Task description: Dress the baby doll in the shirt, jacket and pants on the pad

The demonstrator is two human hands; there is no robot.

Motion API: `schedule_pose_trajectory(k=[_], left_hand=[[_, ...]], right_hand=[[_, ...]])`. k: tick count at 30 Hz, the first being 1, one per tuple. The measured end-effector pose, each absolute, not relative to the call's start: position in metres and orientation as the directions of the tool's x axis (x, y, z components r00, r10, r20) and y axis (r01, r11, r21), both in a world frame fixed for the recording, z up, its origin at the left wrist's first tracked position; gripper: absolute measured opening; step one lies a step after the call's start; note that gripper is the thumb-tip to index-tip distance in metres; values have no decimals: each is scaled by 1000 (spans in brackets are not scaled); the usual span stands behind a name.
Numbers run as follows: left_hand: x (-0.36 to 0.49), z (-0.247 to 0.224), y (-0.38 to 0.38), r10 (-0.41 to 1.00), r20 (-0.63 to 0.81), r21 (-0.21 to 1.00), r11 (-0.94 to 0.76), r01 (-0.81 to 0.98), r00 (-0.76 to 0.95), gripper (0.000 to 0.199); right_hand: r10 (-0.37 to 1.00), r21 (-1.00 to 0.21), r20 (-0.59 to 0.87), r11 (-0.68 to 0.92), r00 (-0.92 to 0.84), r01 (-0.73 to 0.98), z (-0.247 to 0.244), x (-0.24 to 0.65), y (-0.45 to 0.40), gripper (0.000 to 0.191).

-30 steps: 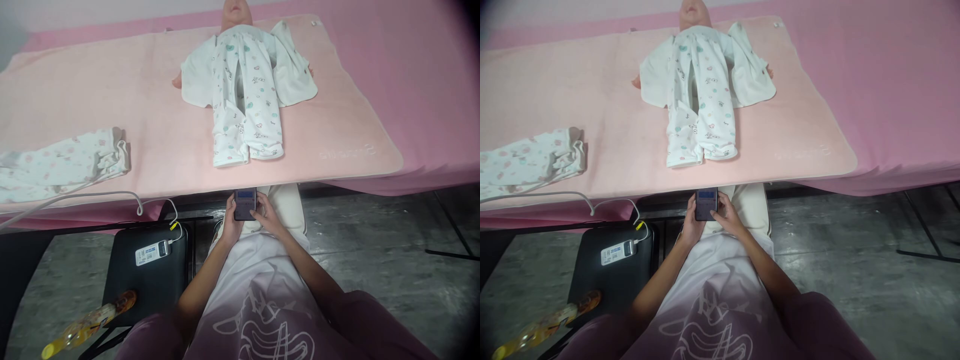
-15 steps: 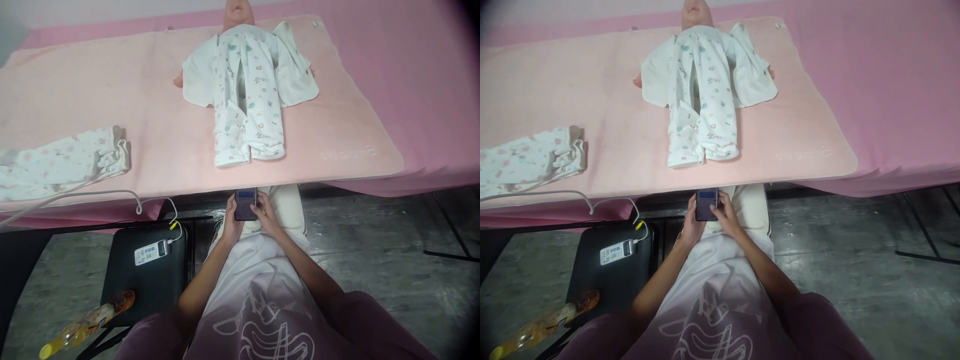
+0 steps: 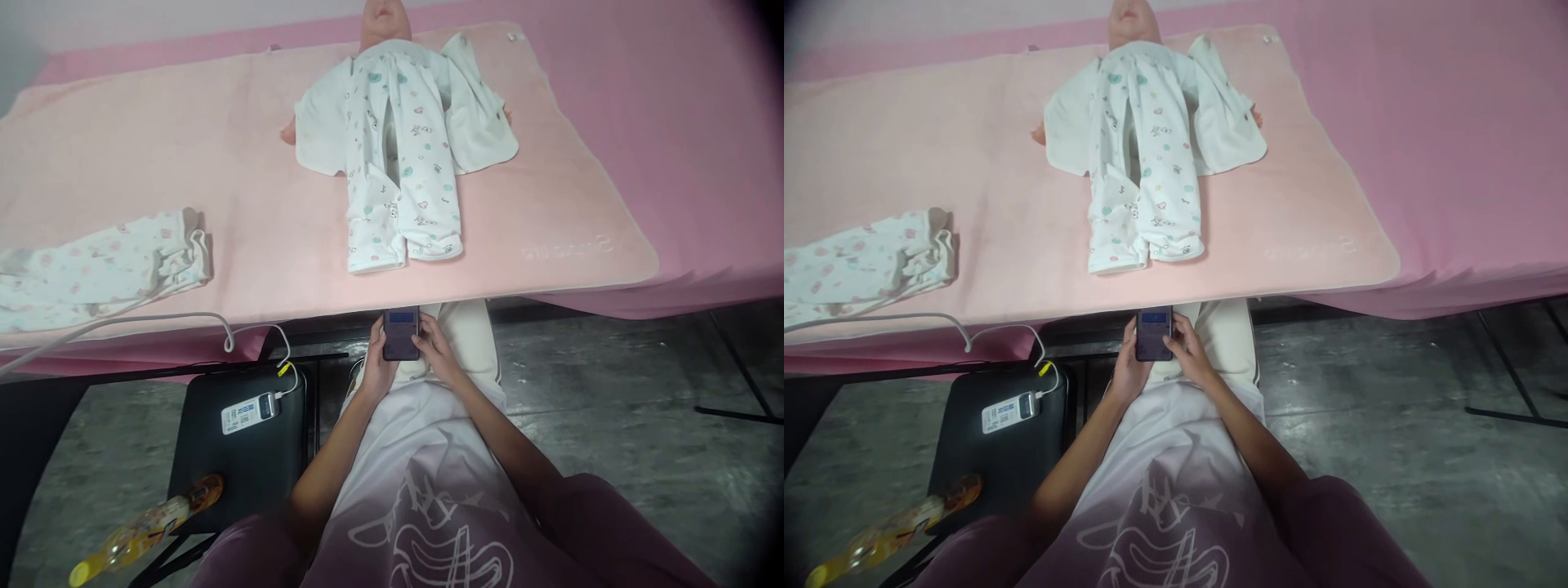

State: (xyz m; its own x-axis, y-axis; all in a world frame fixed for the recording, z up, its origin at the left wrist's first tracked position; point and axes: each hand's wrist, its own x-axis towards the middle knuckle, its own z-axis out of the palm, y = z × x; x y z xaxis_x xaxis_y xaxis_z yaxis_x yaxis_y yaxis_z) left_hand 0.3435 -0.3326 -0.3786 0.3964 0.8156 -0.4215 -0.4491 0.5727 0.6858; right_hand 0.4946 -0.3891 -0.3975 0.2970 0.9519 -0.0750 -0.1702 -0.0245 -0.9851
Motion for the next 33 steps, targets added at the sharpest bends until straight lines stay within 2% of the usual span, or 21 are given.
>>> schedule_pose_trajectory(k=[7,12,20,25,33], left_hand=[[338,-377,-332,772,-467,666,628,-403,431,76],[341,-376,-332,796,-417,659,597,-457,439,66],[354,-377,-334,858,-430,734,514,-444,281,55],[350,-377,-334,853,-416,696,522,-492,316,54],[345,-377,-334,821,-429,676,568,-469,376,59]], right_hand=[[946,-976,-100,-32,309,-217,-399,494,-388,64],[950,-959,-121,-37,287,-282,-395,495,-390,64],[948,-974,-82,-11,306,-226,-399,492,-389,62],[946,-987,-53,-2,320,-160,-396,490,-388,66],[928,-993,-53,-10,368,-117,-397,486,-385,69]])
